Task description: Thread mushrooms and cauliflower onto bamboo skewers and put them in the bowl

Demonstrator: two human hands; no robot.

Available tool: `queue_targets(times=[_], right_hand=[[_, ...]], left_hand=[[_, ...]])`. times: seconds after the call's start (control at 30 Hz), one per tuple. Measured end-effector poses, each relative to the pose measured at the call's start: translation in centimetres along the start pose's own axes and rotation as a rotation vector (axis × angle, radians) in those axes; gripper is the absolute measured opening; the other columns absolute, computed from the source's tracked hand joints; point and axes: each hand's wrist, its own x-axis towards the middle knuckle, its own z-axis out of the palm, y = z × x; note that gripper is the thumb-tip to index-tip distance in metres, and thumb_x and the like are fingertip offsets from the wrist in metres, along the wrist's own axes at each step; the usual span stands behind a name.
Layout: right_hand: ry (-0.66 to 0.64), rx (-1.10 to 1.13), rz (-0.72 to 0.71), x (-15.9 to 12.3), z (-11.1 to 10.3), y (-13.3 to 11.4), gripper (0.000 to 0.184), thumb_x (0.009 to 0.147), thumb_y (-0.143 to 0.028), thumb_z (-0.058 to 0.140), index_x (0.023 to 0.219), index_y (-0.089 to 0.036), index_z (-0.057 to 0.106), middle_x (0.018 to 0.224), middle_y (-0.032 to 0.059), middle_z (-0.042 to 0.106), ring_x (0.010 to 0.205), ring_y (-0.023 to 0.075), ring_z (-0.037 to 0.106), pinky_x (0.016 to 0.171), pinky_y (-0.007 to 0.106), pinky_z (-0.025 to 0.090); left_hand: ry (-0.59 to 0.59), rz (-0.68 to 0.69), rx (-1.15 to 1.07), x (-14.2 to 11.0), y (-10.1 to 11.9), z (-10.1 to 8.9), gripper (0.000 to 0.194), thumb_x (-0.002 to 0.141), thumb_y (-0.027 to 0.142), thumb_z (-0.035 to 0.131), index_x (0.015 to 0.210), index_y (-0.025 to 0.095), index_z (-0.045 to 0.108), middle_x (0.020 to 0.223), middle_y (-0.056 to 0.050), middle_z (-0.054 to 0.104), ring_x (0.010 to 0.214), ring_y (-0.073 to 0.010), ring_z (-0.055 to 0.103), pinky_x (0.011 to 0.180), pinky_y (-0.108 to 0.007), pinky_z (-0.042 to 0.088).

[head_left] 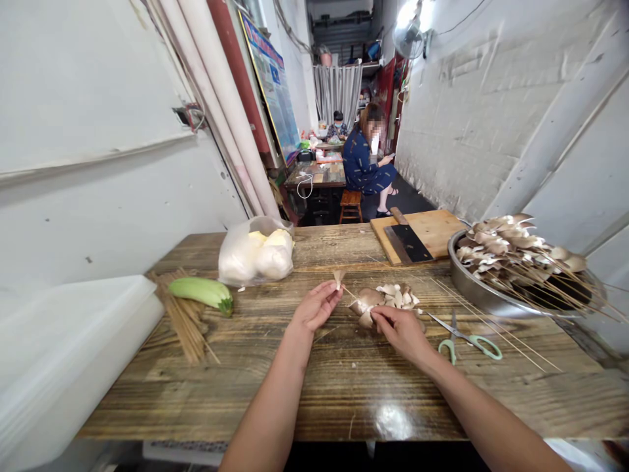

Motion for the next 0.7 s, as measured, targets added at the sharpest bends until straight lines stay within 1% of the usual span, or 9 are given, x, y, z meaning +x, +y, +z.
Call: queue_targets(times=[0.13, 0.27, 0.4, 0.53, 0.7], right_hand=[[-0.010, -0.001, 0.001, -0.04, 0.05, -0.01, 0.025, 0.089, -0.027, 0.043, 0.079, -0.019, 0.064, 0.062, 0.0000, 0.061, 0.057, 0.0145, 0.055, 0.057, 0.023, 0.038], [-0.008, -0.008, 0.001, 0.03, 0.08, 0.02, 0.025, 0.088, -0.027, 0.043, 0.081, -0.019, 0.065, 0.062, 0.0000, 0.062, 0.058, 0.0146, 0.056, 0.057, 0.023, 0.039], [-0.004, -0.008, 0.004, 0.05, 0.00, 0.00, 0.024, 0.088, -0.027, 0.044, 0.083, -0.019, 0.065, 0.063, 0.0004, 0.063, 0.058, 0.0147, 0.056, 0.057, 0.023, 0.039], [-0.016, 0.019, 0.019, 0.04, -0.05, -0.14, 0.024, 0.088, -0.028, 0.044, 0.080, -0.019, 0.064, 0.060, -0.0005, 0.061, 0.056, 0.0141, 0.055, 0.056, 0.022, 0.039], [-0.030, 0.059, 0.043, 0.01, 0.08, -0.12, 0.025, 0.088, -0.028, 0.044, 0.078, -0.019, 0.064, 0.058, -0.0011, 0.059, 0.055, 0.0137, 0.055, 0.056, 0.022, 0.039]], left_hand=[[0.032, 0.004, -0.022, 0.11, 0.11, 0.03, 0.007, 0.065, 0.005, 0.070, 0.068, 0.009, 0.065, 0.075, -0.007, 0.069, 0.074, -0.0116, 0.064, 0.071, -0.019, 0.052], [0.051, 0.039, -0.013, 0.00, 0.07, 0.26, 0.008, 0.063, 0.005, 0.071, 0.068, 0.009, 0.065, 0.075, -0.008, 0.069, 0.073, -0.0110, 0.064, 0.073, -0.019, 0.051], [0.047, 0.043, 0.013, -0.16, -0.03, 0.31, 0.011, 0.062, 0.004, 0.072, 0.070, 0.009, 0.066, 0.075, -0.007, 0.069, 0.072, -0.0101, 0.063, 0.075, -0.019, 0.050], [0.021, 0.036, 0.035, -0.23, -0.10, 0.26, 0.014, 0.062, 0.003, 0.071, 0.074, 0.008, 0.066, 0.074, -0.007, 0.068, 0.072, -0.0104, 0.063, 0.075, -0.020, 0.050], [0.019, 0.031, 0.028, -0.28, -0.03, 0.32, 0.015, 0.063, 0.002, 0.070, 0.074, 0.011, 0.064, 0.072, -0.004, 0.067, 0.070, -0.0088, 0.062, 0.074, -0.020, 0.050]])
